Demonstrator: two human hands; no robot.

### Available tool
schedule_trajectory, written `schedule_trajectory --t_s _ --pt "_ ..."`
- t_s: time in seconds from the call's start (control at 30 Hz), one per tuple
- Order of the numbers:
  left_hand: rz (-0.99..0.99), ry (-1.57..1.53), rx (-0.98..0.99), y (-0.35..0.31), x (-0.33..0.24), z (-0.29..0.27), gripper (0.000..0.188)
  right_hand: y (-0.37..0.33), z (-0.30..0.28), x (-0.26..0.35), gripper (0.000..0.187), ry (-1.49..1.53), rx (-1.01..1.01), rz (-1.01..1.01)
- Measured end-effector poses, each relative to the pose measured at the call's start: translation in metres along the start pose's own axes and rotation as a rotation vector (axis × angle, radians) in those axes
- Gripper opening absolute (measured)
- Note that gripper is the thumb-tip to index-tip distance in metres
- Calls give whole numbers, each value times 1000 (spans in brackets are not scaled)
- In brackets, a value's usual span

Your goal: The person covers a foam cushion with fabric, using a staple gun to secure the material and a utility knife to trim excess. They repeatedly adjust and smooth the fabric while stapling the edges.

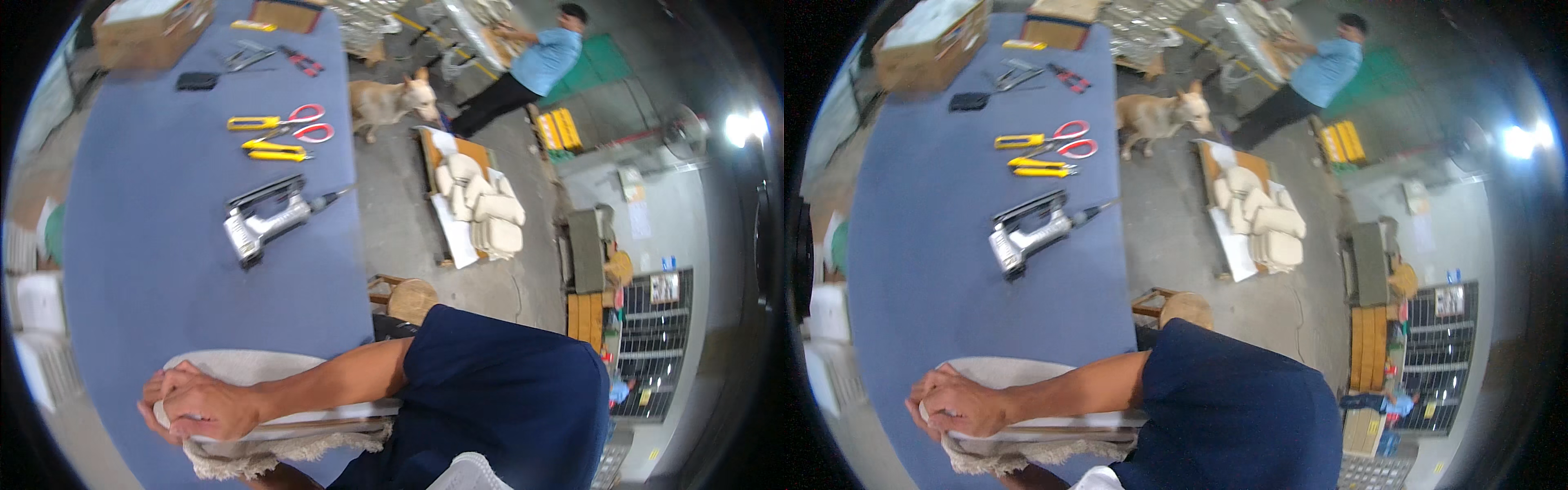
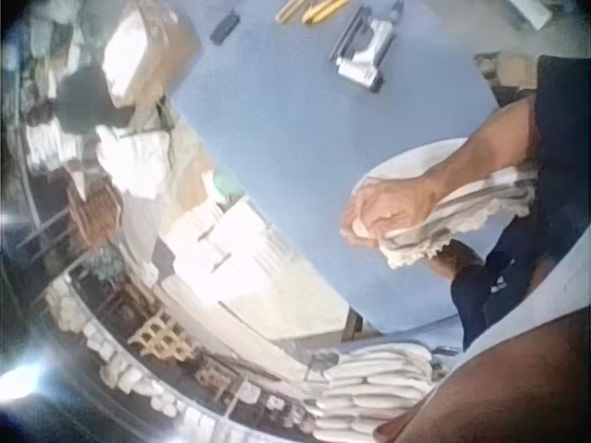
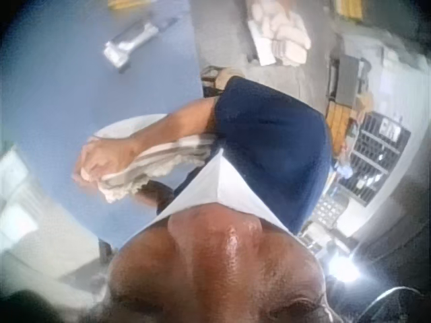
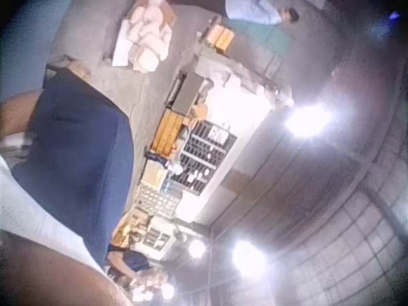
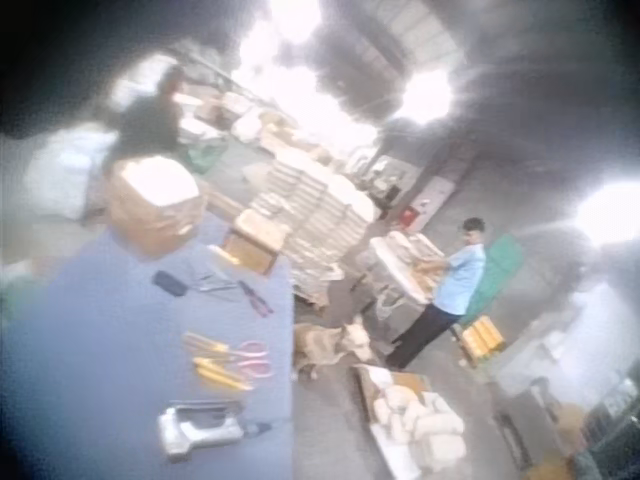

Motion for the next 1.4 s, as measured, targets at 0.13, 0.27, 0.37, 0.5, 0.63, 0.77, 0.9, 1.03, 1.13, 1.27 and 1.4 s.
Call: schedule_trajectory --t_s 0.13,0.27,0.37,0.5,0.63,0.77,0.9,1.03,1.13,1.27,1.4 --pt "-198 -225 217 11 2 -27 41 -3 -3 -10 17 42 29 25" --pt "-195 -161 89 10 -4 -27 46 11 -14 -20 18 62 167 185" --pt "-338 -229 -315 -7 -14 -23 68 6 -1 -29 13 130 163 180" --pt "190 -35 -296 -74 -31 19 97 -1 -11 -30 23 207 140 147" --pt "227 340 -561 -111 -25 57 67 4 -9 -29 30 339 156 204" --pt "34 -180 -795 -103 -41 68 31 3 -15 -28 28 340 233 177" --pt "248 -307 -767 -96 -23 72 38 8 -20 -25 30 394 223 175" --pt "243 -306 -764 -100 -15 75 37 6 -24 -25 34 366 236 118" --pt "275 -166 -758 -106 -17 74 36 3 -29 -24 36 363 252 97" --pt "270 6 -718 -114 -22 74 36 0 -37 -22 37 371 265 89" --pt "197 -105 -536 -106 -26 72 40 5 -50 -23 37 391 235 125"
Point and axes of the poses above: each hand's wrist, its own y-axis towards the middle knuckle, its own z-axis out of the palm, x = y × z, the point moved 2 cm from there along y, towards the middle knuckle, and after that the axes turned 10 degrees about -z, right-handed, at the moved point
